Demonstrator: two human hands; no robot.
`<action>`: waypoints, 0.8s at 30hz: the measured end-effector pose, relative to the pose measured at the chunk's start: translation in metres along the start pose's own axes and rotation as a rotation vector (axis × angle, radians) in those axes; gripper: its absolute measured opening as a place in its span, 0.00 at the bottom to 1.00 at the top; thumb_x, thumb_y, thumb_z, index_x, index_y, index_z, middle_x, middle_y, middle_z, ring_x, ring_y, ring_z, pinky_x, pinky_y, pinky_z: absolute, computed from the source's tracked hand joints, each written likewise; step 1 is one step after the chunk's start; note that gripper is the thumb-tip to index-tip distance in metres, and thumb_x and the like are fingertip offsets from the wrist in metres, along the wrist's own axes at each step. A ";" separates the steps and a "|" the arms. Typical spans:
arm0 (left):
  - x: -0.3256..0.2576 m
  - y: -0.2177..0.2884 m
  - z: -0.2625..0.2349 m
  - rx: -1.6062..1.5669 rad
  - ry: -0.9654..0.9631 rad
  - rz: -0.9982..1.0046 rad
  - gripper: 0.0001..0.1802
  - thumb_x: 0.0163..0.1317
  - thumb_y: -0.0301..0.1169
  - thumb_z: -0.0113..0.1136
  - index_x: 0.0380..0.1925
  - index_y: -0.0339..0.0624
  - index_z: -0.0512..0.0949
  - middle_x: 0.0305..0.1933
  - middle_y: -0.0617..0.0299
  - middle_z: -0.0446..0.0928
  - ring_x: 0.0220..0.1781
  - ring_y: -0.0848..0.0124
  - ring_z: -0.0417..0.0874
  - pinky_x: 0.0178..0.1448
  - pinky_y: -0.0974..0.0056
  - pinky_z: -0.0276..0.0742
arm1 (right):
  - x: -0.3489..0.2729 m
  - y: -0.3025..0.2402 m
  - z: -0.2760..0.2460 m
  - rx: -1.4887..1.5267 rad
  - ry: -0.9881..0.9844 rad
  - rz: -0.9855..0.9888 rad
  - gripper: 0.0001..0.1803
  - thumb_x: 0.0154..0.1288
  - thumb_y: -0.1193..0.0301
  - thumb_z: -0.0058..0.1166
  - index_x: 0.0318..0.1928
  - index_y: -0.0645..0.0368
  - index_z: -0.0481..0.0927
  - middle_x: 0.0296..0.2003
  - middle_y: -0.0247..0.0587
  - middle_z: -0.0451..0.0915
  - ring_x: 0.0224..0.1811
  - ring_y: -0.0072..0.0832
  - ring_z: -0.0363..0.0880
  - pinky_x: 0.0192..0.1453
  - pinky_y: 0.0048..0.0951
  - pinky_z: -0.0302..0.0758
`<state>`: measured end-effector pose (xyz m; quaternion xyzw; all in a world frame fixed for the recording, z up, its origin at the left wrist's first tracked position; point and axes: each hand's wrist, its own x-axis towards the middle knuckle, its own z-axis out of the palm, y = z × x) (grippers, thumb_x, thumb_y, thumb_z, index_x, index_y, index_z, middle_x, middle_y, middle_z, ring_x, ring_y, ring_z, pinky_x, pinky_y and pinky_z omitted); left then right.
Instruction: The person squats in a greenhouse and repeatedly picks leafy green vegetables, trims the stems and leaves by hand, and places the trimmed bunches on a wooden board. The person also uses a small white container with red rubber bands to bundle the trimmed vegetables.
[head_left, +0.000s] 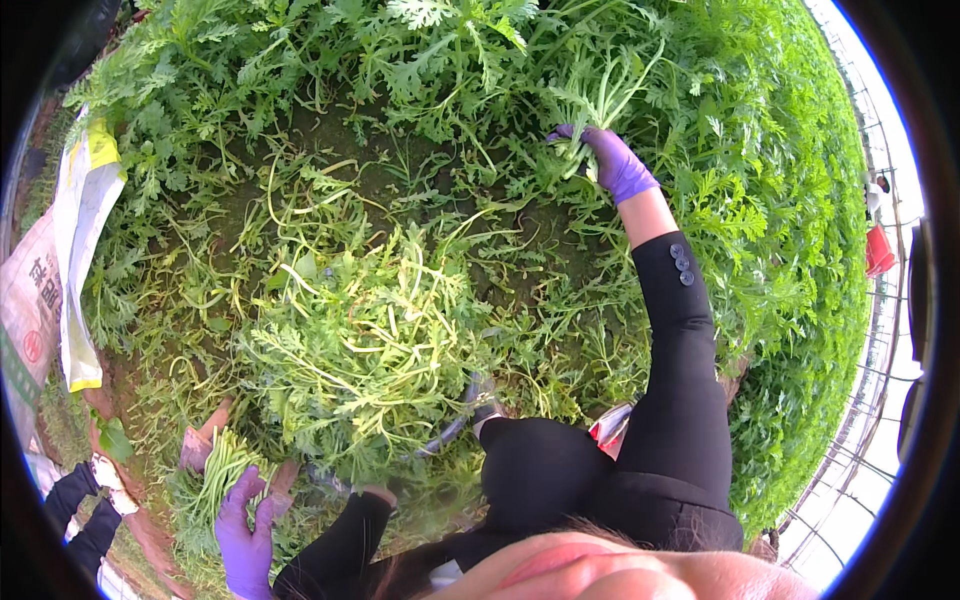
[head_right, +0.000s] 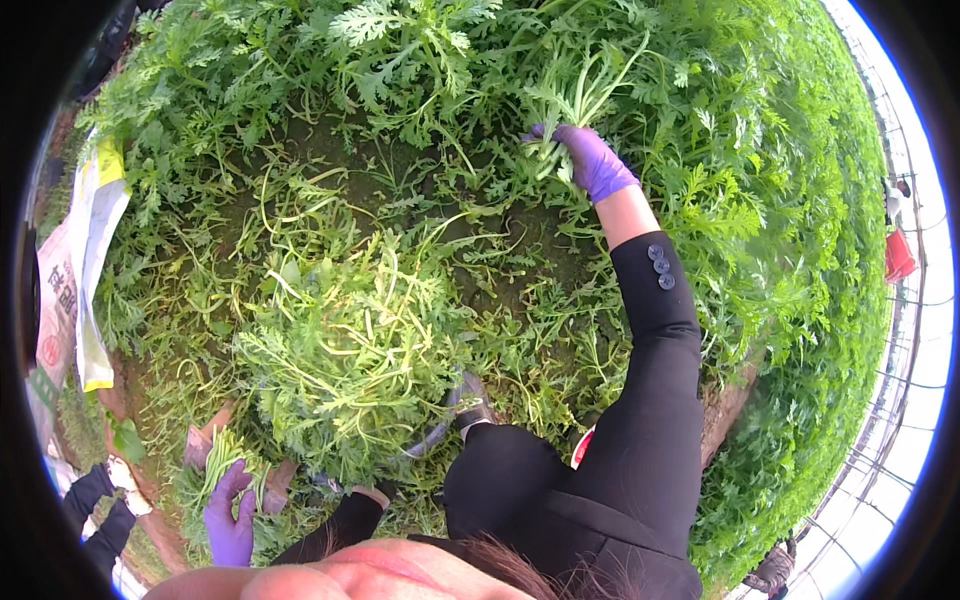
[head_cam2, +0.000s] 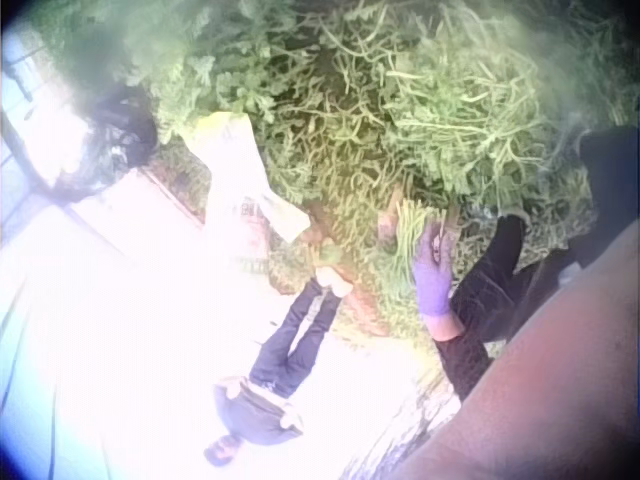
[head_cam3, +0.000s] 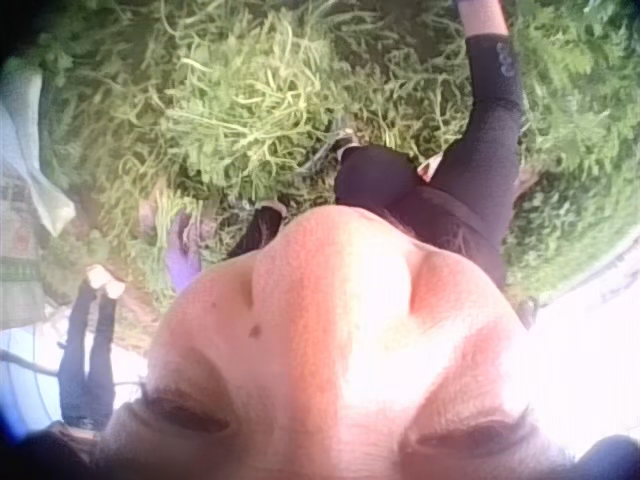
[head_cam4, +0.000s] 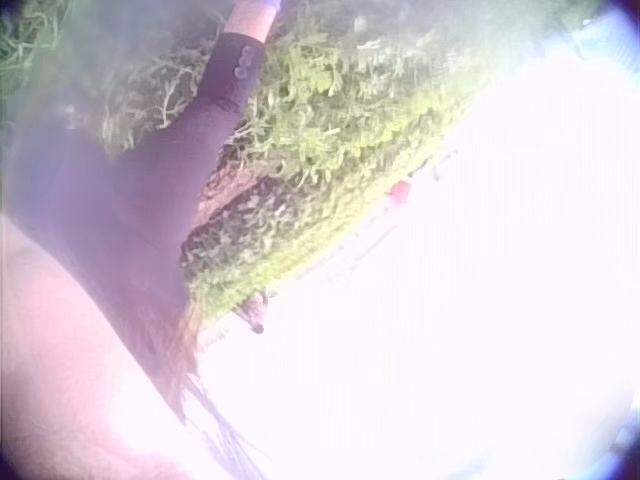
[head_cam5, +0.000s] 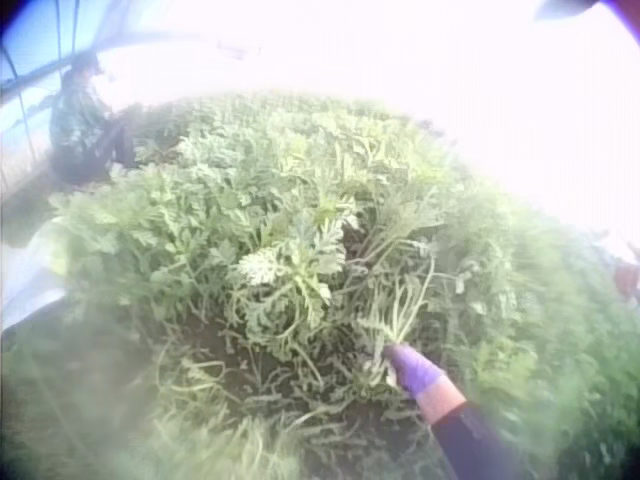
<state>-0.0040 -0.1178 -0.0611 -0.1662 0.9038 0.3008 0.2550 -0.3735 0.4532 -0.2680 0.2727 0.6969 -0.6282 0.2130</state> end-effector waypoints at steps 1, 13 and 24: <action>-0.003 0.006 0.000 -0.092 0.005 -0.028 0.29 0.66 0.33 0.62 0.67 0.43 0.69 0.66 0.52 0.73 0.62 0.58 0.77 0.64 0.57 0.71 | -0.035 0.002 0.006 0.115 -0.203 -0.082 0.17 0.65 0.71 0.58 0.54 0.61 0.81 0.50 0.43 0.84 0.49 0.31 0.82 0.56 0.32 0.78; -0.061 0.104 0.015 0.596 0.791 0.575 0.59 0.43 0.31 0.76 0.76 0.52 0.54 0.80 0.56 0.52 0.81 0.51 0.50 0.81 0.50 0.48 | -0.323 -0.031 0.118 -0.448 -0.862 -0.424 0.19 0.61 0.69 0.66 0.52 0.62 0.83 0.43 0.39 0.86 0.45 0.26 0.82 0.55 0.29 0.77; -0.090 0.085 0.015 0.710 1.468 0.819 0.47 0.54 0.26 0.62 0.74 0.69 0.58 0.79 0.58 0.53 0.79 0.54 0.53 0.79 0.45 0.49 | -0.477 -0.090 0.211 -1.599 -1.024 -0.527 0.26 0.52 0.73 0.64 0.53 0.68 0.77 0.38 0.45 0.85 0.39 0.24 0.80 0.43 0.34 0.79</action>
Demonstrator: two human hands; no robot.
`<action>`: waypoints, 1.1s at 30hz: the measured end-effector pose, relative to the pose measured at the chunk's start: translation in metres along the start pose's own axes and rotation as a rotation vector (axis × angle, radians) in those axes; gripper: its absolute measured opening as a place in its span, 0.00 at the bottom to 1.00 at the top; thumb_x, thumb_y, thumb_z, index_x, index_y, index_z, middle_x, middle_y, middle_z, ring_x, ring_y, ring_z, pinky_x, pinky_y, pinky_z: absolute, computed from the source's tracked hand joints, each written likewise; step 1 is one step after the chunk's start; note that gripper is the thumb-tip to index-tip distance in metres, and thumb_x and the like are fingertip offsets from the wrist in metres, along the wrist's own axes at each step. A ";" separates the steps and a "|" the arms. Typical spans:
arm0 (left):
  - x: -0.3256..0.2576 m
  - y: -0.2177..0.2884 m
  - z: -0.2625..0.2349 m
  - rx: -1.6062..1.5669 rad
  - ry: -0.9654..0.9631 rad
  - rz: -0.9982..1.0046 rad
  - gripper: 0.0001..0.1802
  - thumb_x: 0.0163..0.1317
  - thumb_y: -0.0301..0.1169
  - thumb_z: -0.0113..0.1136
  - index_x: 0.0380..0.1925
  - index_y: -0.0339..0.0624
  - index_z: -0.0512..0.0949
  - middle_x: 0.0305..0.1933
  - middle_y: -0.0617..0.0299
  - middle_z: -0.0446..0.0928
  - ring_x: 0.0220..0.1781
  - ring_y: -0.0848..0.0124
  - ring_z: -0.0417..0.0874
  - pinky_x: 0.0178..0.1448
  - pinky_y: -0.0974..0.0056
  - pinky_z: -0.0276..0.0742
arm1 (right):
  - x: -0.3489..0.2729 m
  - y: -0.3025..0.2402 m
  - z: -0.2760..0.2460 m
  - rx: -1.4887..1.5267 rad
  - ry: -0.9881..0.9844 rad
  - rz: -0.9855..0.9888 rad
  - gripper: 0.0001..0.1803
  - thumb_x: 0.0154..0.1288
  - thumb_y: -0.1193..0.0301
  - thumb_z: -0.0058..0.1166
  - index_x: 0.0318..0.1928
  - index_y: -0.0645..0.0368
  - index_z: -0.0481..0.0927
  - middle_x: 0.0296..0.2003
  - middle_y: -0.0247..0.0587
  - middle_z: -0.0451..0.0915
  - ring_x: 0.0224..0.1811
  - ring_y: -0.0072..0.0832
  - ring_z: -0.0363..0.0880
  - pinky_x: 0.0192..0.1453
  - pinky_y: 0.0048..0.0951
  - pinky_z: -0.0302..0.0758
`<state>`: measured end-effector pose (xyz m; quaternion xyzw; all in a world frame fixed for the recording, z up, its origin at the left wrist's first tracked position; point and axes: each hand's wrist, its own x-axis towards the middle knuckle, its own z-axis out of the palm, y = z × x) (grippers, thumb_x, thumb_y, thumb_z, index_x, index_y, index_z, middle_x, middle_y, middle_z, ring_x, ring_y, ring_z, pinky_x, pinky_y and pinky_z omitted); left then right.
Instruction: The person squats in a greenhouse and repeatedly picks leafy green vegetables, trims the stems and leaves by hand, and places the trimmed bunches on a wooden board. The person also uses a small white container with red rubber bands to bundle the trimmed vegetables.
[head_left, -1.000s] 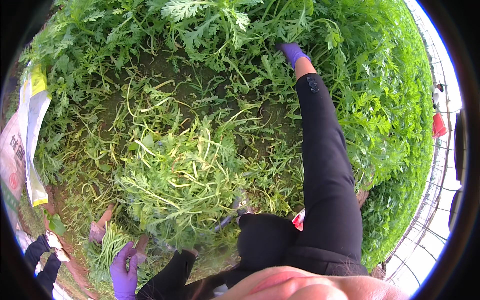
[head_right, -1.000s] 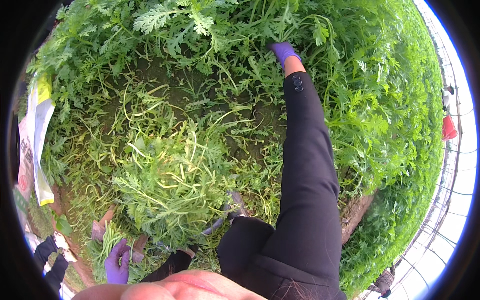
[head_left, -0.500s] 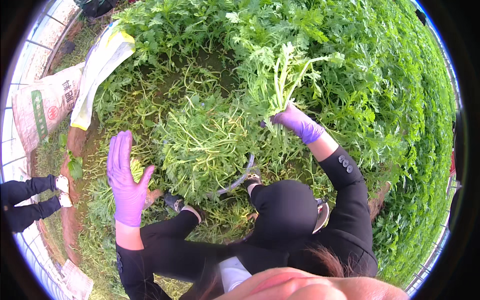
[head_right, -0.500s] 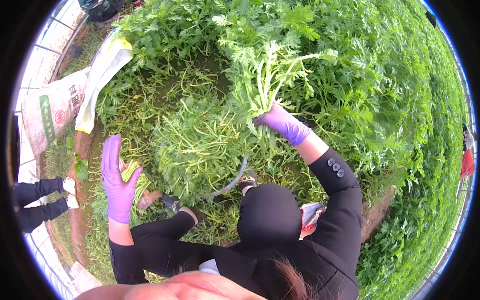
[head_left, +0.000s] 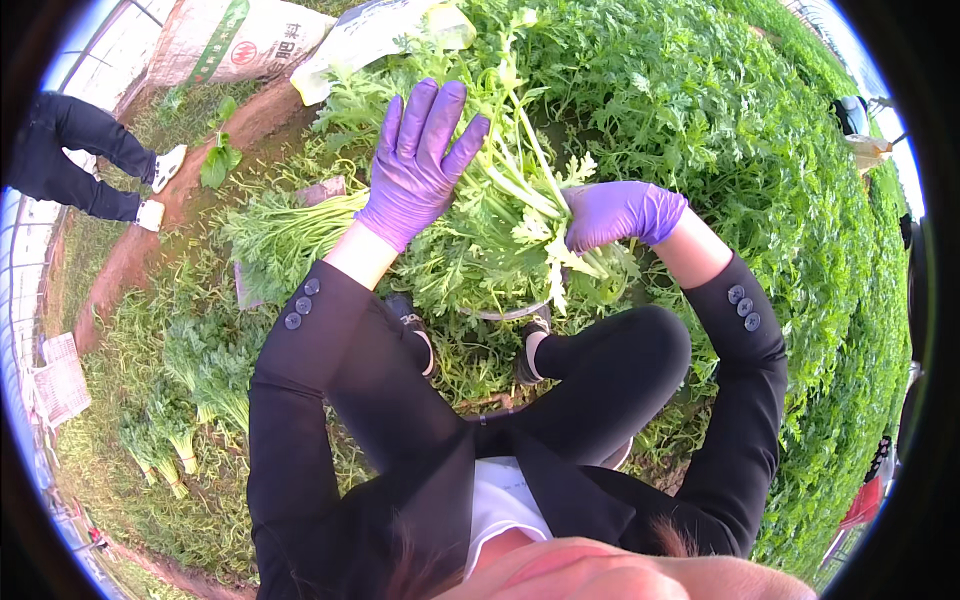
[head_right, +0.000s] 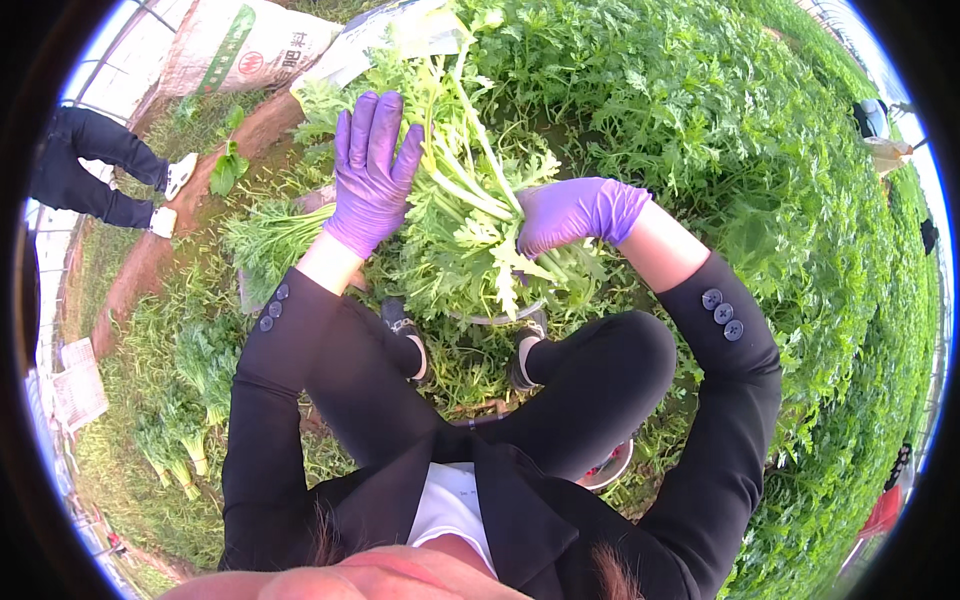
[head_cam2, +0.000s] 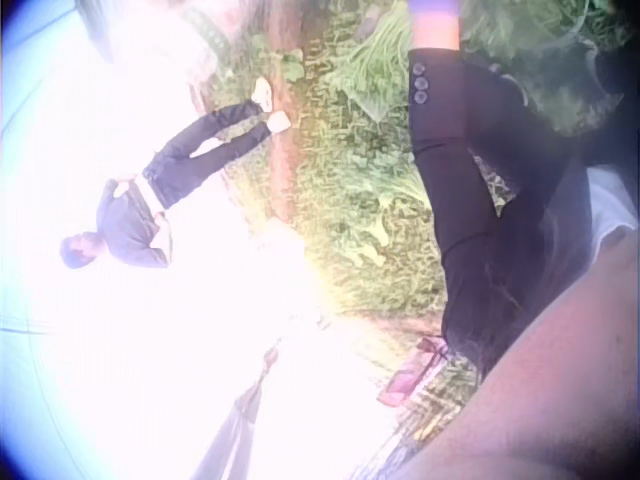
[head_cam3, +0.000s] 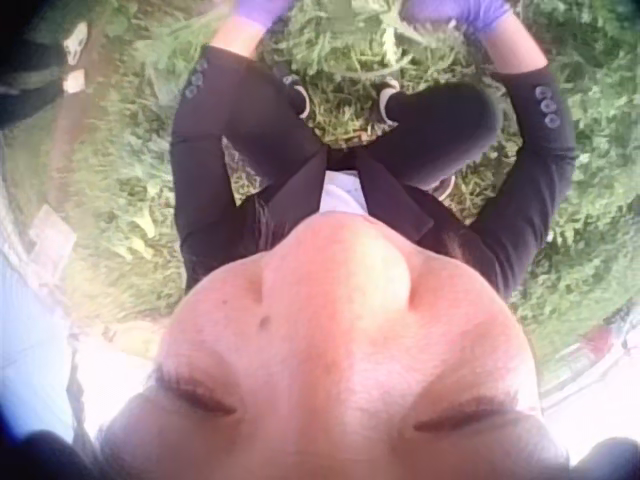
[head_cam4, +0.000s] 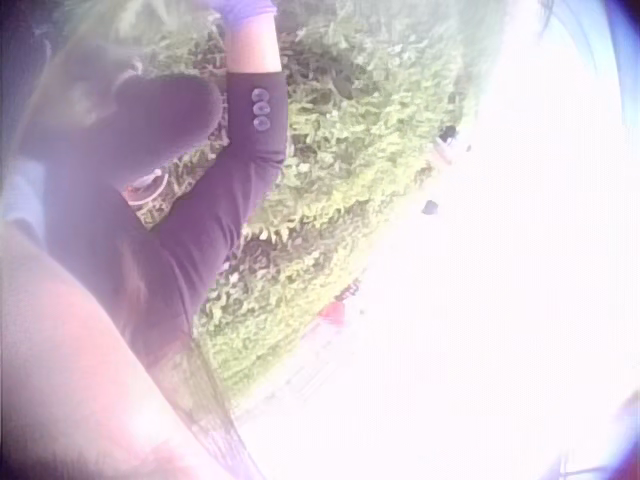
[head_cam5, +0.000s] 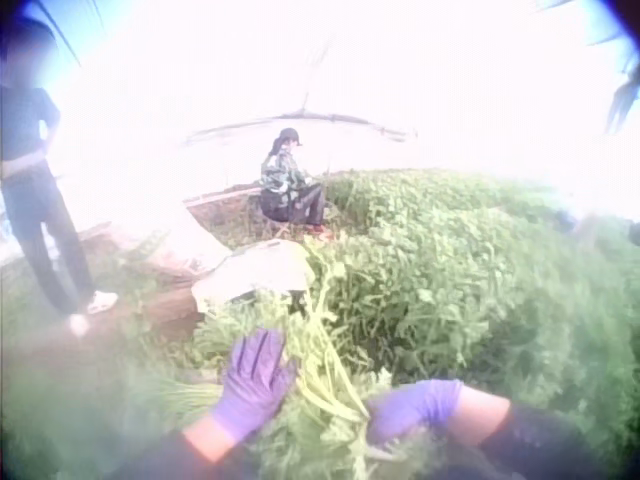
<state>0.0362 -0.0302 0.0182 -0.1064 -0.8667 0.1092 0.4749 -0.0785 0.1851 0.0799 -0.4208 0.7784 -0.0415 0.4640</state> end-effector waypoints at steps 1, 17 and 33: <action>-0.006 -0.002 -0.001 0.015 0.020 0.010 0.45 0.53 0.28 0.63 0.73 0.68 0.60 0.78 0.57 0.54 0.79 0.53 0.53 0.79 0.45 0.47 | 0.000 -0.013 0.001 -0.172 0.015 0.005 0.24 0.49 0.69 0.63 0.47 0.68 0.81 0.33 0.51 0.84 0.36 0.31 0.83 0.40 0.38 0.78; -0.071 -0.073 -0.001 -0.280 -0.455 -0.220 0.28 0.44 0.22 0.68 0.49 0.60 0.78 0.29 0.59 0.81 0.29 0.58 0.84 0.36 0.56 0.79 | 0.046 0.001 0.001 0.376 0.578 -0.134 0.34 0.56 0.76 0.68 0.64 0.63 0.72 0.48 0.39 0.84 0.49 0.23 0.82 0.57 0.26 0.79; -0.056 -0.054 0.007 -0.224 -0.467 -0.450 0.36 0.47 0.24 0.65 0.59 0.66 0.73 0.33 0.56 0.84 0.31 0.56 0.86 0.37 0.55 0.82 | 0.106 0.053 -0.005 0.610 1.295 -0.092 0.19 0.65 0.79 0.55 0.56 0.60 0.81 0.41 0.41 0.87 0.37 0.23 0.85 0.38 0.26 0.78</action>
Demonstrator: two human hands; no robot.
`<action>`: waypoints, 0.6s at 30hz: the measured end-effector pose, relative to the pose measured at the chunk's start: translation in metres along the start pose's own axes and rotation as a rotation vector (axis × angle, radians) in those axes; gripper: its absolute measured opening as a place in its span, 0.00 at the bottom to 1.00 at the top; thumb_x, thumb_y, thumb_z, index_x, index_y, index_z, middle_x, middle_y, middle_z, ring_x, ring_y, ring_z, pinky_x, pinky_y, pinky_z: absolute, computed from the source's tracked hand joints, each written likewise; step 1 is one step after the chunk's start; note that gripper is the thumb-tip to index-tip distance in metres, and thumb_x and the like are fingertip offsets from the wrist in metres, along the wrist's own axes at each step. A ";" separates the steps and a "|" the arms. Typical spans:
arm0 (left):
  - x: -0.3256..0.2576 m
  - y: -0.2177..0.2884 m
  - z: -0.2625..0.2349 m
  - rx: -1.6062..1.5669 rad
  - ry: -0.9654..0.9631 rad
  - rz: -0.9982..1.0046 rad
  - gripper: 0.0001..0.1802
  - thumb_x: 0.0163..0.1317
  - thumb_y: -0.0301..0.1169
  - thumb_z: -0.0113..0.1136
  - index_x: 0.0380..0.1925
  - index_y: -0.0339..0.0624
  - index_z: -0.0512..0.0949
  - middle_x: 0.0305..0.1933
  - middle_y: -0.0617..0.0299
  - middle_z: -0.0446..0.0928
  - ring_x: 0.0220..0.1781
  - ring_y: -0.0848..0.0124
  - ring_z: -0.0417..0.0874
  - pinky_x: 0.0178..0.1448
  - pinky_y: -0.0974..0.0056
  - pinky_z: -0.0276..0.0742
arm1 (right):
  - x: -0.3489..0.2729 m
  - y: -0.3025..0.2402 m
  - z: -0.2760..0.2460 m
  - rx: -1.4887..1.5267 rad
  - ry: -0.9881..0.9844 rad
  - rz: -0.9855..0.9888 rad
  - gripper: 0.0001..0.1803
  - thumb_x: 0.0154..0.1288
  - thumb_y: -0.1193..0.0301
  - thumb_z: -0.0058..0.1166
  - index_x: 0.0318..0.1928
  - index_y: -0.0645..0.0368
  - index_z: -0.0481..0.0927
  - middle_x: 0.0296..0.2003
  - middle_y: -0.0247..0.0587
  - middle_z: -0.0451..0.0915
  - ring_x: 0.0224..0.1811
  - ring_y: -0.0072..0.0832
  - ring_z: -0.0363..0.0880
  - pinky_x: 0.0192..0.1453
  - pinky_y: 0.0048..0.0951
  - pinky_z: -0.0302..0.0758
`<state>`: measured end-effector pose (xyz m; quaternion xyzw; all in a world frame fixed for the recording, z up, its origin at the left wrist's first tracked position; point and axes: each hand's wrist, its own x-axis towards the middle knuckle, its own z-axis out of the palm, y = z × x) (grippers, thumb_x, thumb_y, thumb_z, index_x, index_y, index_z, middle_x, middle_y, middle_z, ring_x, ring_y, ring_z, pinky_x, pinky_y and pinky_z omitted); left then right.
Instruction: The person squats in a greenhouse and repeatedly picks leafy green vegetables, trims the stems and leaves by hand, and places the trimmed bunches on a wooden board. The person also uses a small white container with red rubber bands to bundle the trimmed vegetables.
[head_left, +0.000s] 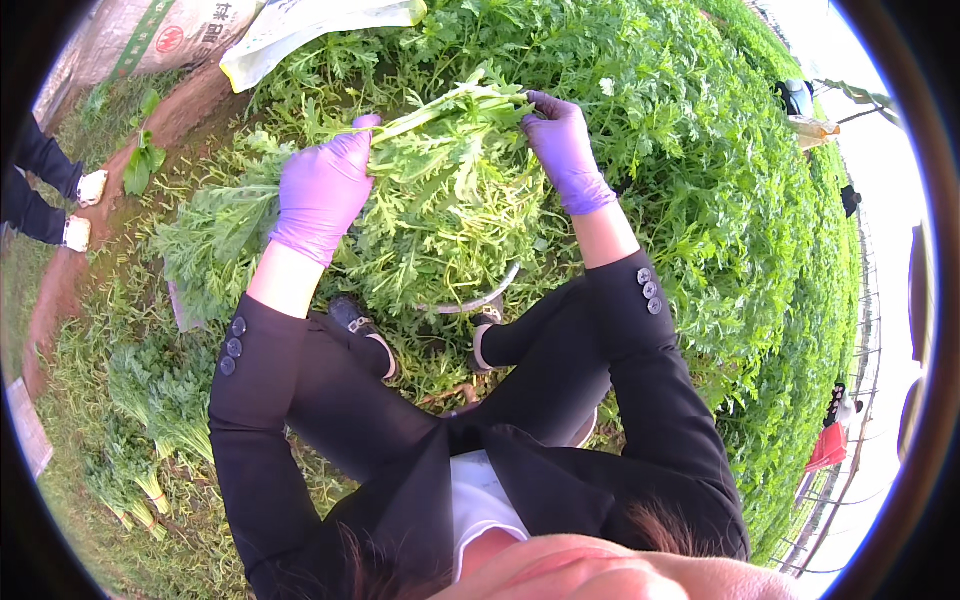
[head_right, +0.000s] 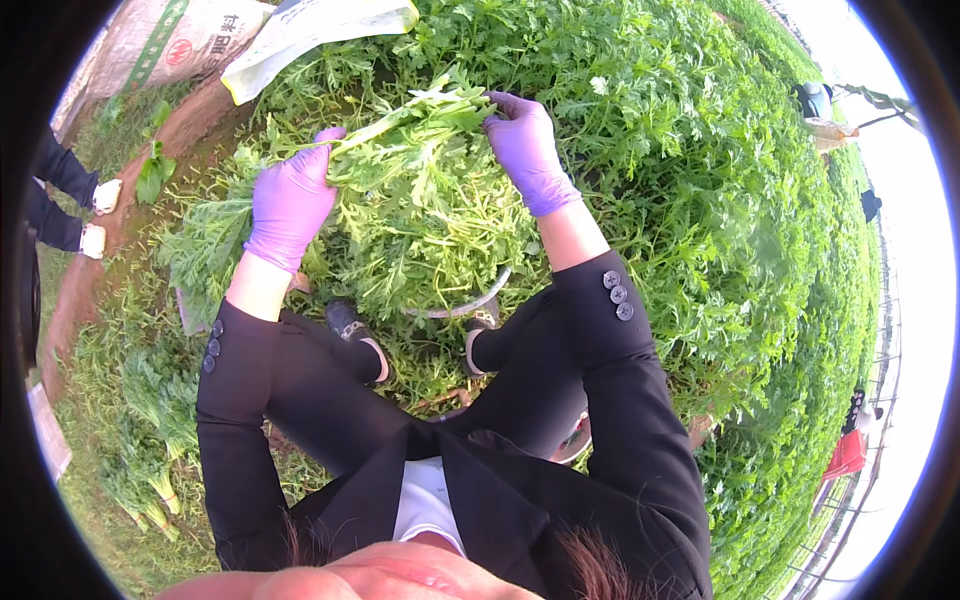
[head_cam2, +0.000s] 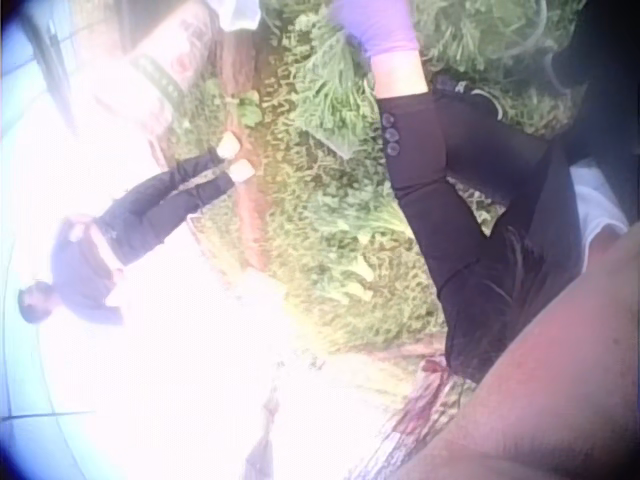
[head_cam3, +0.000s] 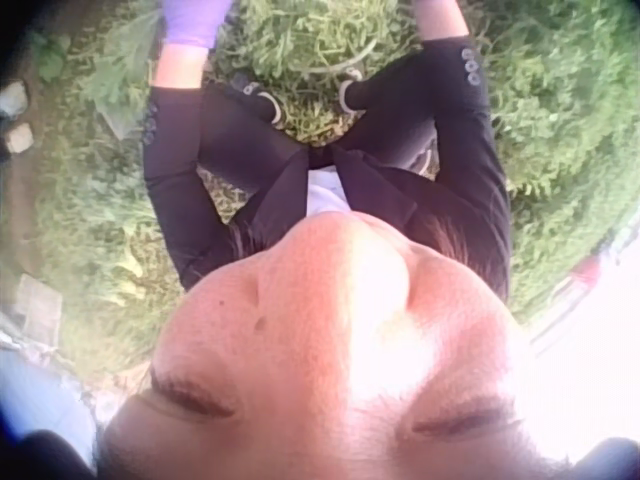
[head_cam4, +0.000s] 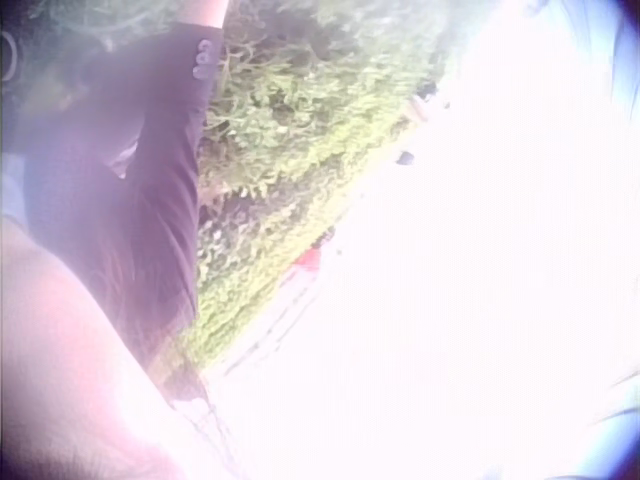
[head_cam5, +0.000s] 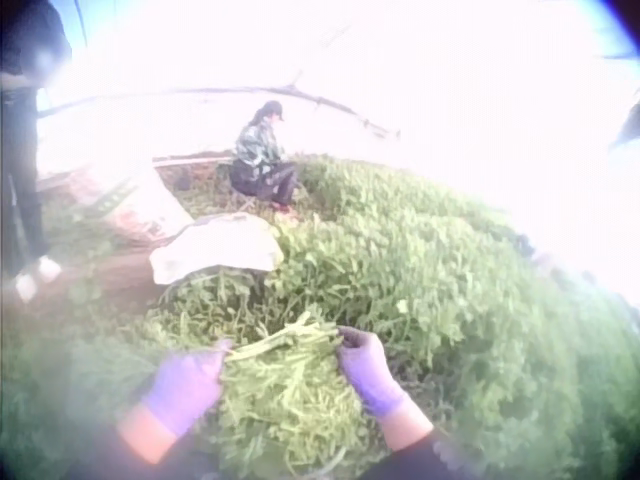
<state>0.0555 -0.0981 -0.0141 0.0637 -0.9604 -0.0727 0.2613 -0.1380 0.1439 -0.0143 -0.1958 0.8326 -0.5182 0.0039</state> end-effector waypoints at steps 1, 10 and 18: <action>0.000 0.002 0.001 -0.001 -0.003 0.025 0.36 0.47 0.25 0.65 0.59 0.66 0.73 0.33 0.56 0.84 0.31 0.55 0.86 0.37 0.55 0.82 | 0.003 0.007 -0.004 -0.272 0.026 -0.260 0.19 0.63 0.81 0.54 0.54 0.58 0.83 0.40 0.40 0.87 0.37 0.21 0.84 0.38 0.24 0.78; 0.008 -0.025 0.026 -0.601 -0.114 -0.416 0.25 0.60 0.32 0.66 0.57 0.35 0.76 0.46 0.47 0.84 0.45 0.60 0.87 0.51 0.62 0.80 | -0.005 0.038 0.000 -0.455 -0.459 0.156 0.37 0.63 0.65 0.66 0.69 0.61 0.66 0.59 0.54 0.76 0.59 0.33 0.76 0.63 0.31 0.71; -0.009 0.017 0.057 -1.680 -0.753 -0.261 0.26 0.71 0.45 0.58 0.61 0.38 0.72 0.43 0.63 0.78 0.41 0.74 0.78 0.54 0.62 0.76 | -0.028 0.010 0.042 1.191 -0.944 0.500 0.51 0.60 0.67 0.68 0.76 0.60 0.49 0.73 0.50 0.58 0.74 0.40 0.61 0.73 0.48 0.66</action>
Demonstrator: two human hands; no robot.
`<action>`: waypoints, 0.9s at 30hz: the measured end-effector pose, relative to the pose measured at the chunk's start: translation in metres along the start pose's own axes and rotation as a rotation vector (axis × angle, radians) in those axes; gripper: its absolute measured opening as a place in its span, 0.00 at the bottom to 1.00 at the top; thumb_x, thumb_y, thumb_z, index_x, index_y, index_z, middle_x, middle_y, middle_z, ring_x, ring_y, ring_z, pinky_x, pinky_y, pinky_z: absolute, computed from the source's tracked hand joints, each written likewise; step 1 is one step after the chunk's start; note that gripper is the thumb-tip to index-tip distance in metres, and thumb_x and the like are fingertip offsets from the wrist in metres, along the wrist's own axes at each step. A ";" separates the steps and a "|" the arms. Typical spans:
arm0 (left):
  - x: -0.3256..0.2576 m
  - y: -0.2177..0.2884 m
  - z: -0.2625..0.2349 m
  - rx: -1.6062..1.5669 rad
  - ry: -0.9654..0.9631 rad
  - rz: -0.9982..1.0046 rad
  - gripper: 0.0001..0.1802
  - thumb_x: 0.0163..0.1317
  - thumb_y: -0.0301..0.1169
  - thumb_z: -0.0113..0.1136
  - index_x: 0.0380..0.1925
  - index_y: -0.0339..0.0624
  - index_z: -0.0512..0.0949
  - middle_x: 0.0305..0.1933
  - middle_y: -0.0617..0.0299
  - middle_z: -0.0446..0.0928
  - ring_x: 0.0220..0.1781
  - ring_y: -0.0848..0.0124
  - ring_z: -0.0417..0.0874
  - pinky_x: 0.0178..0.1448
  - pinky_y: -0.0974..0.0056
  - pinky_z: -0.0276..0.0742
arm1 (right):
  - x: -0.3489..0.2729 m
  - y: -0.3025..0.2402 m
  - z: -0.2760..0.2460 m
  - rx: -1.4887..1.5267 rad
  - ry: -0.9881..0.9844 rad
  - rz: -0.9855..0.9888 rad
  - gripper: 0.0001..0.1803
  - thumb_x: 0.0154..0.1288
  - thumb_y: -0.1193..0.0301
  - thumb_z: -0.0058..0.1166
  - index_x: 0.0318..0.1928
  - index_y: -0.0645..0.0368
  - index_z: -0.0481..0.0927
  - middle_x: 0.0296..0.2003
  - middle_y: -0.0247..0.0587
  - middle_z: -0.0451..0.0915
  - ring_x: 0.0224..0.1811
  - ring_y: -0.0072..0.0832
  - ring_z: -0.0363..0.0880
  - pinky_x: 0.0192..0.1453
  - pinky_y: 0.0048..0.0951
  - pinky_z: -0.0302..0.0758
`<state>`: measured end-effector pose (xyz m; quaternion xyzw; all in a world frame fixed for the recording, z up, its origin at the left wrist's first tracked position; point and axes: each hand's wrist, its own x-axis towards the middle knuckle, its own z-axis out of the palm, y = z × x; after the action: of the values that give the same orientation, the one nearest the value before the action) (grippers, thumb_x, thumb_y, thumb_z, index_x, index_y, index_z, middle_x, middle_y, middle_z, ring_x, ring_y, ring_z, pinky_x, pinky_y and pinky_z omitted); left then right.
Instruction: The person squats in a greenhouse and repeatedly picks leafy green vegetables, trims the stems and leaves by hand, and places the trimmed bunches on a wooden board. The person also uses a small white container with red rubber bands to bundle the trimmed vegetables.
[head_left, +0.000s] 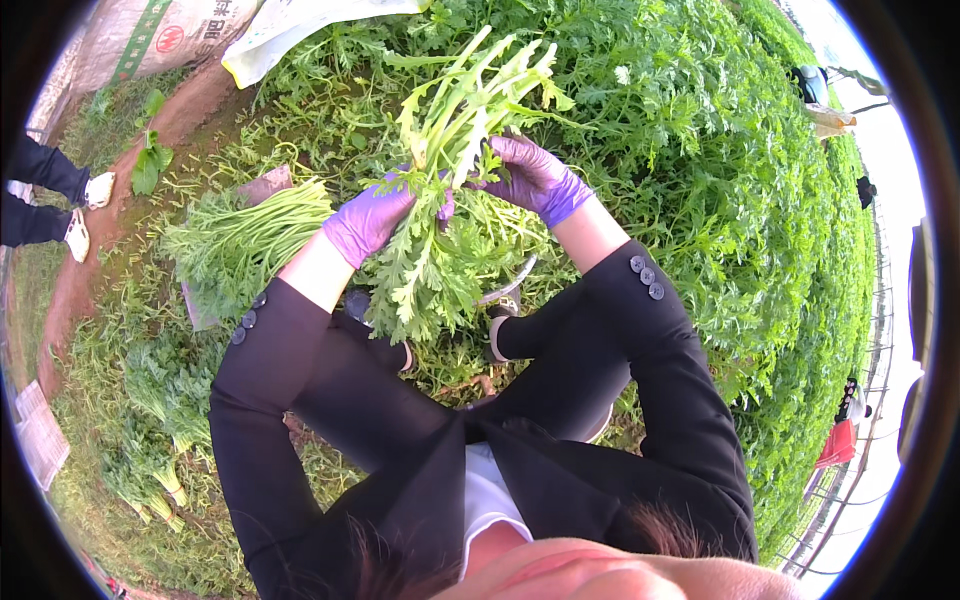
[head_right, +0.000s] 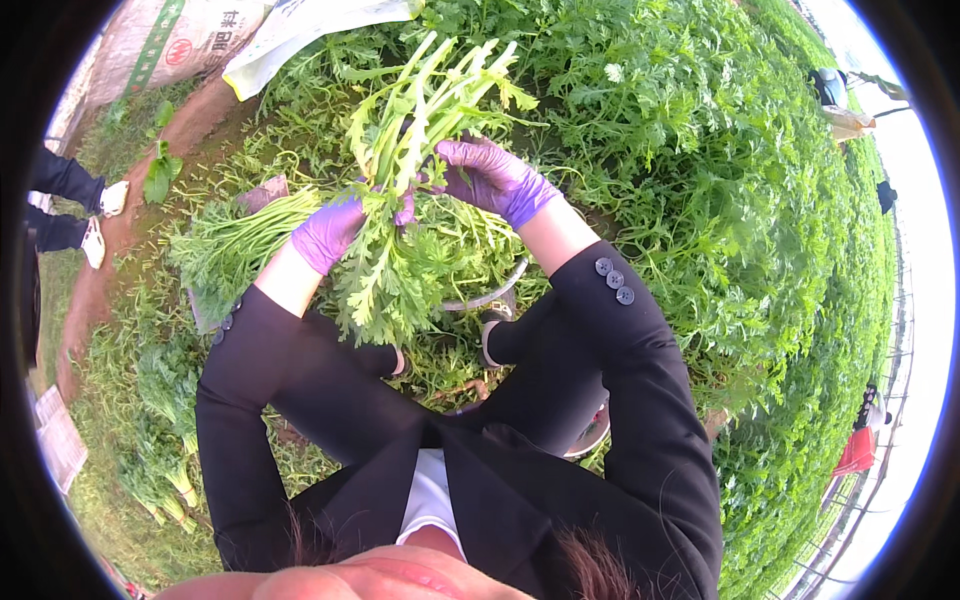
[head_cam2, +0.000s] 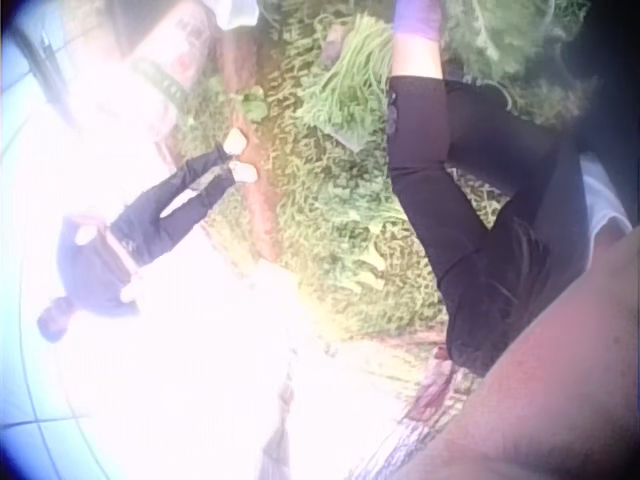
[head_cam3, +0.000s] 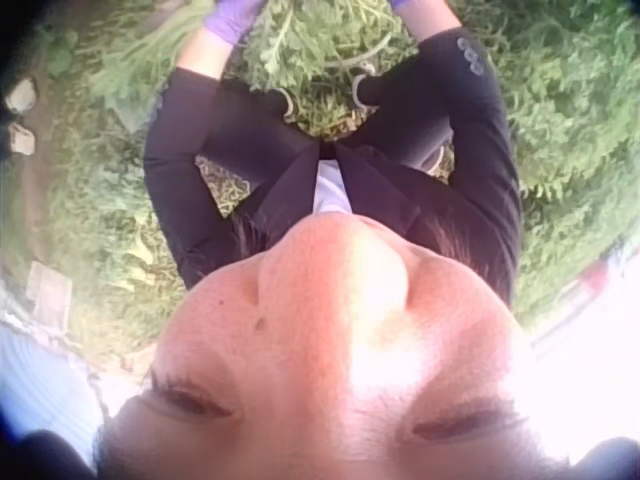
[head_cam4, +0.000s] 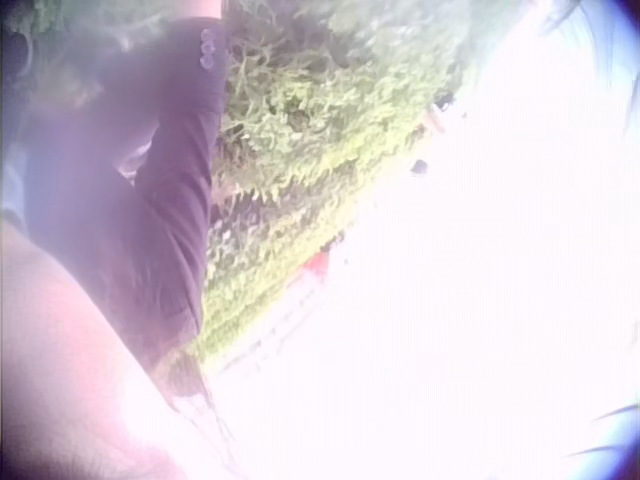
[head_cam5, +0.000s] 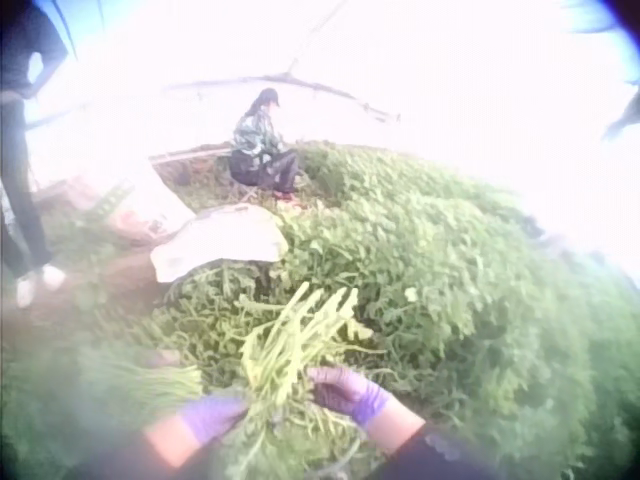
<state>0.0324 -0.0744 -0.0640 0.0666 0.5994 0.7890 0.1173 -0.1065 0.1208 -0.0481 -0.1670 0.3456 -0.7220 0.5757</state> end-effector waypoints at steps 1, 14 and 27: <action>0.002 0.000 0.010 -0.223 -0.078 -0.155 0.26 0.71 0.44 0.58 0.60 0.38 0.72 0.42 0.63 0.78 0.41 0.74 0.79 0.54 0.60 0.77 | 0.003 0.002 0.009 0.069 0.010 -0.068 0.49 0.61 0.66 0.67 0.75 0.60 0.51 0.69 0.49 0.64 0.69 0.39 0.67 0.69 0.46 0.71; 0.000 0.019 0.052 0.351 0.313 -0.167 0.42 0.50 0.37 0.79 0.63 0.33 0.70 0.58 0.57 0.79 0.58 0.69 0.79 0.66 0.63 0.72 | 0.007 -0.014 0.009 0.275 0.240 -0.607 0.13 0.72 0.69 0.55 0.50 0.65 0.77 0.40 0.45 0.83 0.45 0.39 0.84 0.55 0.39 0.84; -0.015 -0.002 -0.019 0.320 0.216 -0.403 0.20 0.68 0.41 0.57 0.51 0.41 0.84 0.52 0.65 0.83 0.50 0.78 0.75 0.53 0.72 0.67 | -0.276 0.021 -0.114 -1.110 0.845 0.348 0.24 0.64 0.62 0.63 0.57 0.60 0.80 0.38 0.36 0.86 0.35 0.20 0.82 0.37 0.25 0.79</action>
<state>0.0427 -0.0960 -0.0704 -0.1210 0.7264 0.6478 0.1952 -0.0867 0.4150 -0.1000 -0.0838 0.8766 -0.3405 0.3295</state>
